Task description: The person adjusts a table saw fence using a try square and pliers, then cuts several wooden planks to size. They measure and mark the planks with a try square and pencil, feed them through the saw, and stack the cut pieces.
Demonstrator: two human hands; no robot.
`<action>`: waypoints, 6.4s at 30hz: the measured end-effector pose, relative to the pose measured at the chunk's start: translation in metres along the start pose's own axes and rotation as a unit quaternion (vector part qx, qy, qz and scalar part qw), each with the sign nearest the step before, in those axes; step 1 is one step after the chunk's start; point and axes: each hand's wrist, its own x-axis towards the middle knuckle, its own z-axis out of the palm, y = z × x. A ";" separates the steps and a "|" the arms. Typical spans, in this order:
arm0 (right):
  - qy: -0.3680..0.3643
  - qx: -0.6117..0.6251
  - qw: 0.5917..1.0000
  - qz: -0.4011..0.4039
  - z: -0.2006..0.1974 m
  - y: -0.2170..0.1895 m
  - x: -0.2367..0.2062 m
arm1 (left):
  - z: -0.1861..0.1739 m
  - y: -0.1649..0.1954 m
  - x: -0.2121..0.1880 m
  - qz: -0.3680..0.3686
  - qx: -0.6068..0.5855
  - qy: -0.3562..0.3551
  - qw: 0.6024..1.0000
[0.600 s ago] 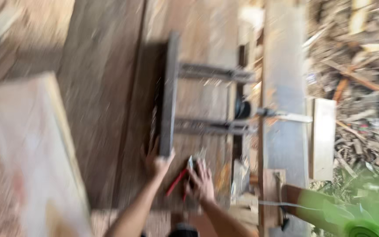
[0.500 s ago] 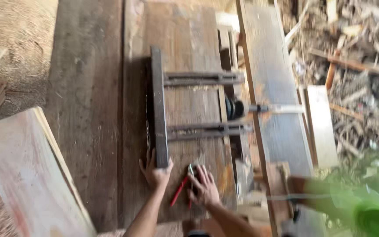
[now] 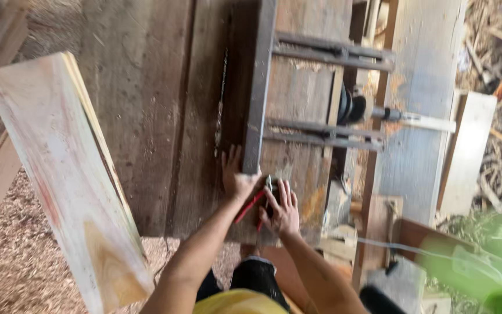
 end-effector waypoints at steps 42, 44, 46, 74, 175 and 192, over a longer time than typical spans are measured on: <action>0.074 0.043 0.996 0.014 -0.037 0.003 -0.060 | -0.068 -0.009 -0.114 0.201 0.085 -0.294 0.931; 0.143 0.038 0.987 0.054 -0.036 -0.005 -0.084 | -0.090 -0.023 -0.150 0.197 0.100 -0.291 0.931; 0.177 0.097 0.970 0.137 -0.028 -0.015 -0.129 | -0.110 -0.036 -0.177 0.194 0.112 -0.295 0.929; 0.169 -0.016 0.496 0.851 -0.028 0.125 -0.766 | -0.139 0.050 -0.191 0.150 0.242 -0.514 0.809; 0.221 0.219 0.946 0.086 -0.016 -0.049 0.119 | -0.150 -0.187 0.087 0.036 0.218 0.035 0.975; 0.197 0.250 0.943 0.099 0.003 -0.049 0.106 | -0.078 -0.169 0.149 0.362 0.155 0.001 0.919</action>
